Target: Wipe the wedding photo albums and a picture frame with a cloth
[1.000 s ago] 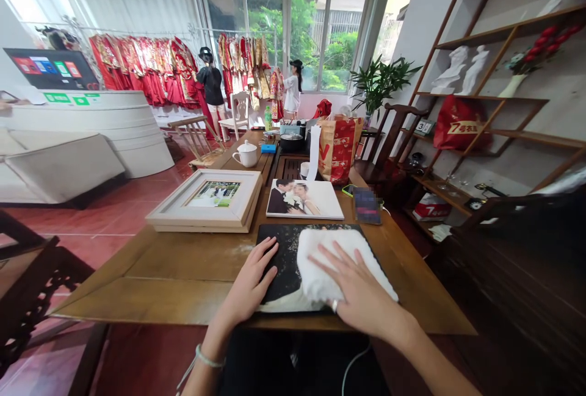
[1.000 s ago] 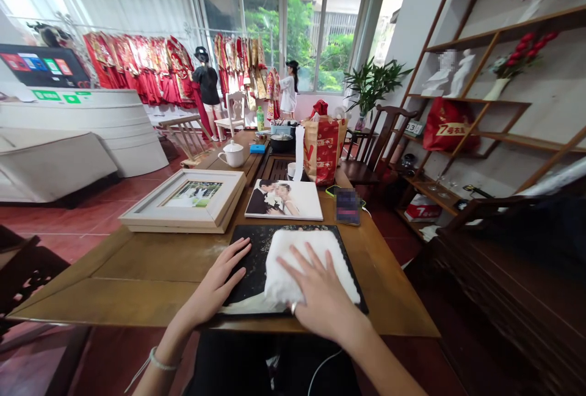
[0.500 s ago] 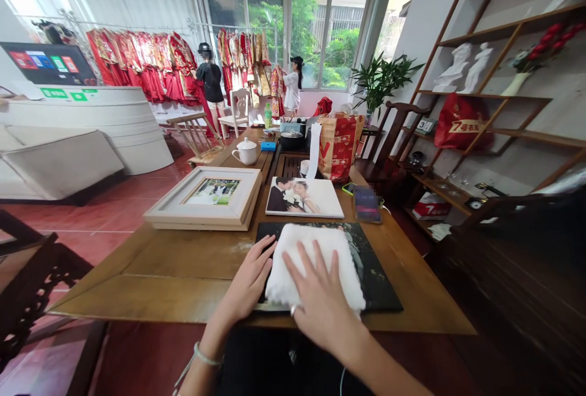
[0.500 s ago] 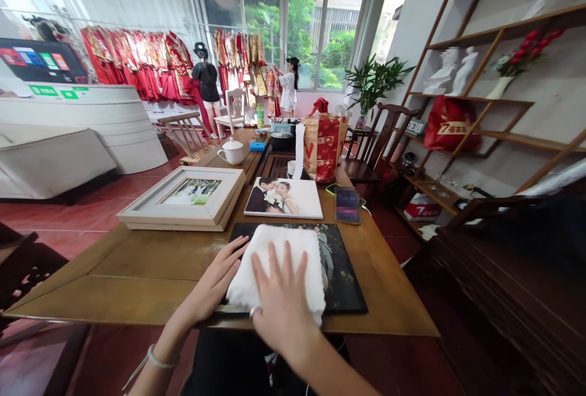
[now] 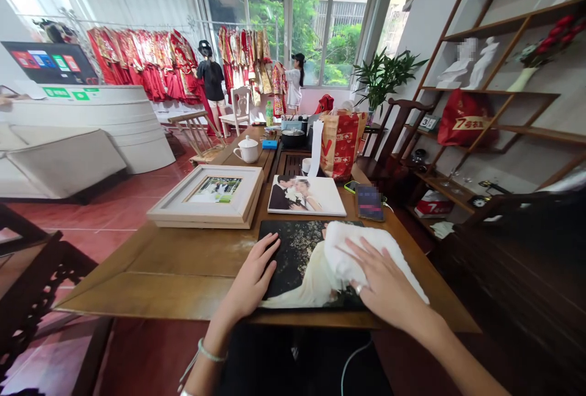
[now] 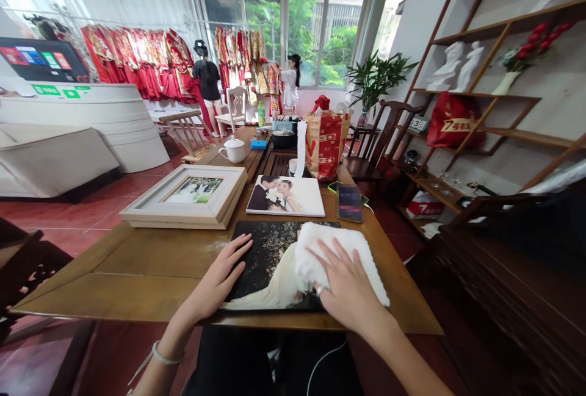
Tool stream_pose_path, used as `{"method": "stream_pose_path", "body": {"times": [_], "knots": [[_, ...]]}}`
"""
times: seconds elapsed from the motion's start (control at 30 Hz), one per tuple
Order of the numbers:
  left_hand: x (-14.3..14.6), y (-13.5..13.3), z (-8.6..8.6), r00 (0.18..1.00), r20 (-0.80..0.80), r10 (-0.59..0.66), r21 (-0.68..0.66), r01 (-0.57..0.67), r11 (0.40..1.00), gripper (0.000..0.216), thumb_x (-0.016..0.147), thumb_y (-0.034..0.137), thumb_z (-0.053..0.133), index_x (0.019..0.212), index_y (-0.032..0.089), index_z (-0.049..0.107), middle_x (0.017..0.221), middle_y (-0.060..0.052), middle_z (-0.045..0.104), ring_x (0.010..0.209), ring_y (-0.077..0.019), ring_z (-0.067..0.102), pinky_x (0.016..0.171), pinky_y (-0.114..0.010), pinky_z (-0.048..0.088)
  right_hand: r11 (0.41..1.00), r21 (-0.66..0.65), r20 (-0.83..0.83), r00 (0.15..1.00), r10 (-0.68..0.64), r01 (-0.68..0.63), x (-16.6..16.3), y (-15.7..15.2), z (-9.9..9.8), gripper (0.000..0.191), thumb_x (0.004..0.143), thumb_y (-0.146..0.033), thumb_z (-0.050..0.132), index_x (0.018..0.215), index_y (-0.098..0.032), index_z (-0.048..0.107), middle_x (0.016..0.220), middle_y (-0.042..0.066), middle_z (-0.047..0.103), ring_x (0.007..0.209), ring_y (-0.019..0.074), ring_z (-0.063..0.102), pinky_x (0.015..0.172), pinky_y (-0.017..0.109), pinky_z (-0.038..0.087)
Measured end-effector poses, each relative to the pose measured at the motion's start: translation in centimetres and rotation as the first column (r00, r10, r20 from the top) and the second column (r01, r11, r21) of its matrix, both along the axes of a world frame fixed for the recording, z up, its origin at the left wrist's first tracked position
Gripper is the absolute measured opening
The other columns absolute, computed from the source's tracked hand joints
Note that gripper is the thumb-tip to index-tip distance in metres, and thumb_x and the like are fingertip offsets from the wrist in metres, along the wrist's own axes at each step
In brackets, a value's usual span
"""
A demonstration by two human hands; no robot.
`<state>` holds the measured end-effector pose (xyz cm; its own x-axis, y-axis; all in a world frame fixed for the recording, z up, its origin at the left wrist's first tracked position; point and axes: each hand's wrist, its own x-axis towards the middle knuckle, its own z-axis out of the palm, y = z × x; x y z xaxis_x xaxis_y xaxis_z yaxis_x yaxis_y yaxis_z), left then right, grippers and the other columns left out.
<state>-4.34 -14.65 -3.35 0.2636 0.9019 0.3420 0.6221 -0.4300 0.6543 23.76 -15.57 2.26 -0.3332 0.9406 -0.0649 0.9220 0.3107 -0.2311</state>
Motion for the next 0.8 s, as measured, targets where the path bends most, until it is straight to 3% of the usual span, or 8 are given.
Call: {"method": "stream_pose_path", "body": {"times": [0.1, 0.2, 0.37, 0.5, 0.63, 0.8], "knots": [[0.0, 0.0, 0.1, 1.000, 0.000, -0.001, 0.008, 0.001, 1.000, 0.043, 0.096, 0.024, 0.037, 0.138, 0.026, 0.046, 0.149, -0.005, 0.041, 0.140, -0.0228, 0.031, 0.116, -0.048, 0.024, 1.000, -0.023, -0.024, 1.000, -0.018, 0.018, -1.2, 3.5, 0.6, 0.056, 0.089, -0.030, 0.038, 0.143, -0.016, 0.040, 0.152, 0.008, 0.033, 0.141, 0.0335, 0.019, 0.111, 0.059, 0.016], [0.0, 0.1, 0.1, 1.000, -0.002, -0.003, 0.010, 0.003, 1.000, 0.043, 0.096, 0.024, 0.038, 0.138, 0.026, 0.047, 0.149, -0.005, 0.041, 0.140, -0.0232, 0.031, 0.116, -0.048, 0.024, 0.998, -0.026, -0.048, 0.997, 0.054, -0.055, -4.3, 6.0, 1.7, 0.054, 0.090, -0.037, 0.038, 0.139, -0.015, 0.046, 0.149, 0.011, 0.038, 0.139, 0.0350, 0.023, 0.109, 0.059, 0.017], [-0.1, 0.1, -0.2, 1.000, -0.008, 0.014, 0.011, -0.013, 1.000, 0.043, 0.095, 0.025, 0.039, 0.137, 0.024, 0.048, 0.148, -0.007, 0.042, 0.139, -0.0244, 0.033, 0.116, -0.048, 0.026, 0.967, -0.020, -0.112, 0.962, 0.250, -0.254, -10.5, 7.7, 2.9, 0.052, 0.091, -0.042, 0.038, 0.134, -0.017, 0.051, 0.144, 0.011, 0.045, 0.136, 0.0325, 0.029, 0.108, 0.059, 0.020], [-0.1, 0.1, -0.4, 0.999, -0.012, 0.034, 0.013, -0.034, 0.999, 0.041, 0.095, 0.025, 0.040, 0.135, 0.024, 0.050, 0.146, -0.007, 0.045, 0.139, -0.0255, 0.033, 0.115, -0.049, 0.027, 0.949, 0.005, -0.149, 0.938, 0.312, -0.315, -13.1, 8.1, 2.8, 0.054, 0.090, -0.041, 0.039, 0.136, -0.014, 0.048, 0.146, 0.011, 0.043, 0.137, 0.0298, 0.028, 0.111, 0.054, 0.016], [-0.1, 0.0, -0.2, 1.000, -0.004, 0.019, 0.004, -0.019, 1.000, 0.042, 0.095, 0.024, 0.039, 0.137, 0.024, 0.047, 0.148, -0.007, 0.041, 0.139, -0.0241, 0.034, 0.116, -0.048, 0.026, 0.963, 0.026, -0.161, 0.950, 0.268, -0.267, -11.7, 8.2, 1.8, 0.056, 0.092, -0.041, 0.037, 0.142, -0.015, 0.040, 0.148, 0.010, 0.039, 0.140, 0.0267, 0.024, 0.113, 0.050, 0.014], [0.0, 0.0, 0.0, 1.000, 0.004, 0.006, -0.005, -0.006, 1.000, 0.042, 0.096, 0.025, 0.037, 0.138, 0.025, 0.046, 0.150, -0.006, 0.039, 0.141, -0.0228, 0.030, 0.116, -0.048, 0.024, 0.990, 0.043, -0.127, 0.982, 0.138, -0.134, -5.5, 8.9, 0.1, 0.057, 0.092, -0.035, 0.040, 0.145, -0.015, 0.035, 0.150, 0.008, 0.035, 0.141, 0.0246, 0.022, 0.115, 0.048, 0.010]]}}
